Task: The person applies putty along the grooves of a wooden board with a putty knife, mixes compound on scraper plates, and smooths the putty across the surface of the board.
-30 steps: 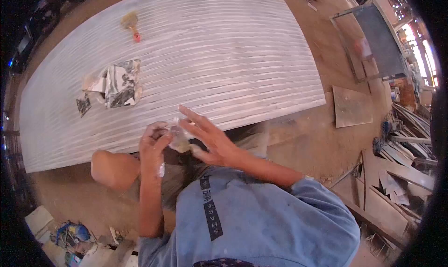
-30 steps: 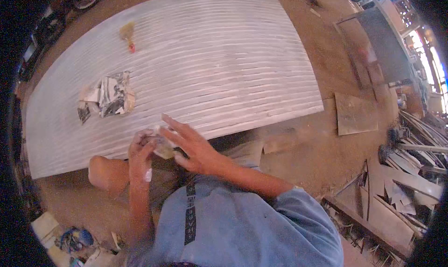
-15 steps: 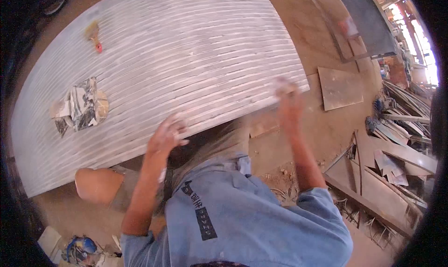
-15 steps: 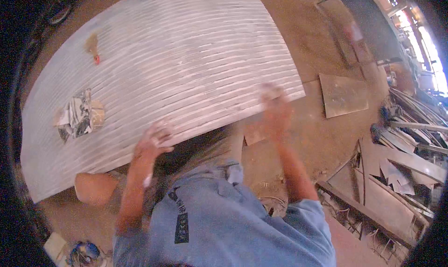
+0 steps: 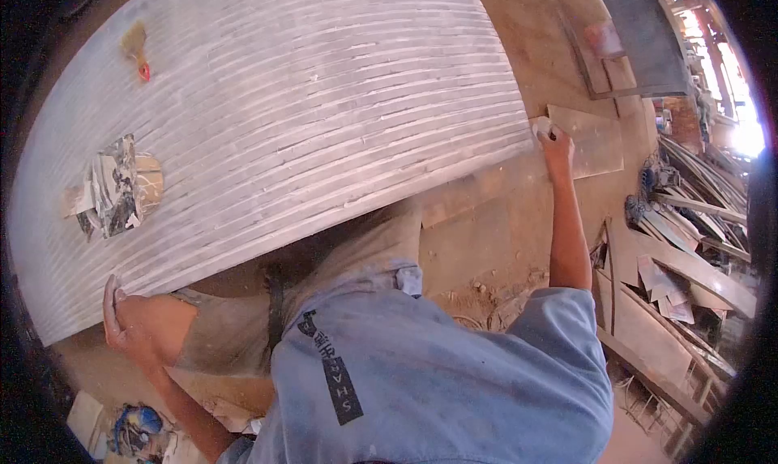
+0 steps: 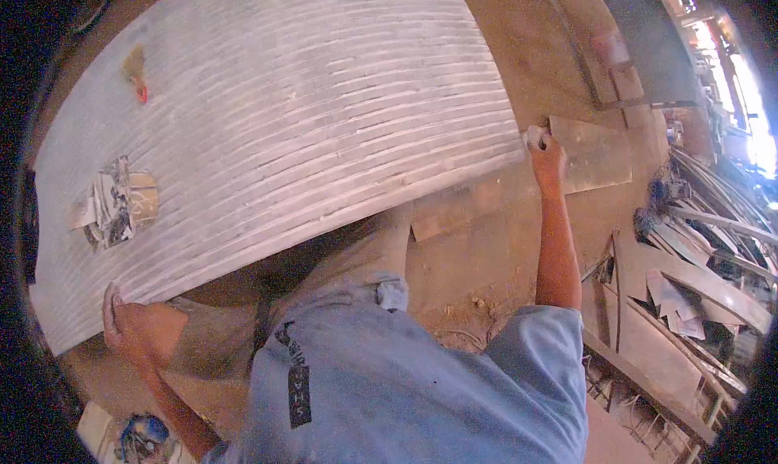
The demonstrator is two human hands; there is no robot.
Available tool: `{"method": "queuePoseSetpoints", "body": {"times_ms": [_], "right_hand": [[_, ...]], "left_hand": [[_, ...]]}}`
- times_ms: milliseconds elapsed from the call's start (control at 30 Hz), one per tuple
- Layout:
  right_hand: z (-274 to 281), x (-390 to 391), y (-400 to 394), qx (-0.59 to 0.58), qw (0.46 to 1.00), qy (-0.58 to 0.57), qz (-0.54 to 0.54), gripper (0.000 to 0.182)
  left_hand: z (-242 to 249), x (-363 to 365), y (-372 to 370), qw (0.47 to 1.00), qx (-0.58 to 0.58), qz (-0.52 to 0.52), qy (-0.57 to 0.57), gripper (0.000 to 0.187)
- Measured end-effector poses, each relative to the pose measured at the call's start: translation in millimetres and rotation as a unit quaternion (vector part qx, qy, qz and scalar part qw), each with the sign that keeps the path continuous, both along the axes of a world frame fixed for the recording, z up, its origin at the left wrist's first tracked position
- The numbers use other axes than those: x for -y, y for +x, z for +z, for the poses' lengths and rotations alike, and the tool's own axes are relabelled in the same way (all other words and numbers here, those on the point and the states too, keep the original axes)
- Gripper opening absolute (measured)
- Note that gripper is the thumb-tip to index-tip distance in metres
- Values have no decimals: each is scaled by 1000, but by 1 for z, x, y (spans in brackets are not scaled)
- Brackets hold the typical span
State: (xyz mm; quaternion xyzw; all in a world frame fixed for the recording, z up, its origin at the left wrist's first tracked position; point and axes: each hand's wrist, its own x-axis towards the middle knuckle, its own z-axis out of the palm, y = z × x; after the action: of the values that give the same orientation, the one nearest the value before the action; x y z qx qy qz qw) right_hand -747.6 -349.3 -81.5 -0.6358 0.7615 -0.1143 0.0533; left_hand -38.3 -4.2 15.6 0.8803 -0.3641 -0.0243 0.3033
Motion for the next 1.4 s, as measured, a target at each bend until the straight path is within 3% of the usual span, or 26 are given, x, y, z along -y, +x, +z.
{"method": "queuePoseSetpoints", "body": {"times_ms": [267,500,567,833,900,1000,1067,1200,1300,1367,1400], "right_hand": [[-3,3,23,-118,993,3,30,34],[-22,-12,43,-139,990,-14,21,35],[-7,-27,81,-92,994,50,32,34],[3,-100,236,56,992,72,89,26],[-7,-123,277,21,994,33,97,26],[7,-151,332,1,990,62,129,27],[6,-165,357,70,984,57,151,27],[17,-187,415,77,975,77,194,27],[25,-193,448,124,957,132,227,28],[42,-192,470,282,880,332,189,30],[47,-192,480,287,874,333,207,30]], "left_hand": [[-11,-12,24,999,29,1,30,27],[-14,-18,25,1000,-2,-10,3,27],[-17,-19,27,1000,-4,4,-5,27],[-10,-16,23,998,25,-43,-27,26],[-7,-17,22,999,20,-38,-31,26],[-7,-21,25,994,43,-78,-61,27],[-4,-21,23,995,-16,-51,-84,27],[-11,-26,30,988,3,-61,-138,30],[-3,-27,28,983,-53,-67,-165,29],[-2,-30,26,985,-55,-74,-149,30],[-6,-33,30,983,-32,-81,-160,30]]}}
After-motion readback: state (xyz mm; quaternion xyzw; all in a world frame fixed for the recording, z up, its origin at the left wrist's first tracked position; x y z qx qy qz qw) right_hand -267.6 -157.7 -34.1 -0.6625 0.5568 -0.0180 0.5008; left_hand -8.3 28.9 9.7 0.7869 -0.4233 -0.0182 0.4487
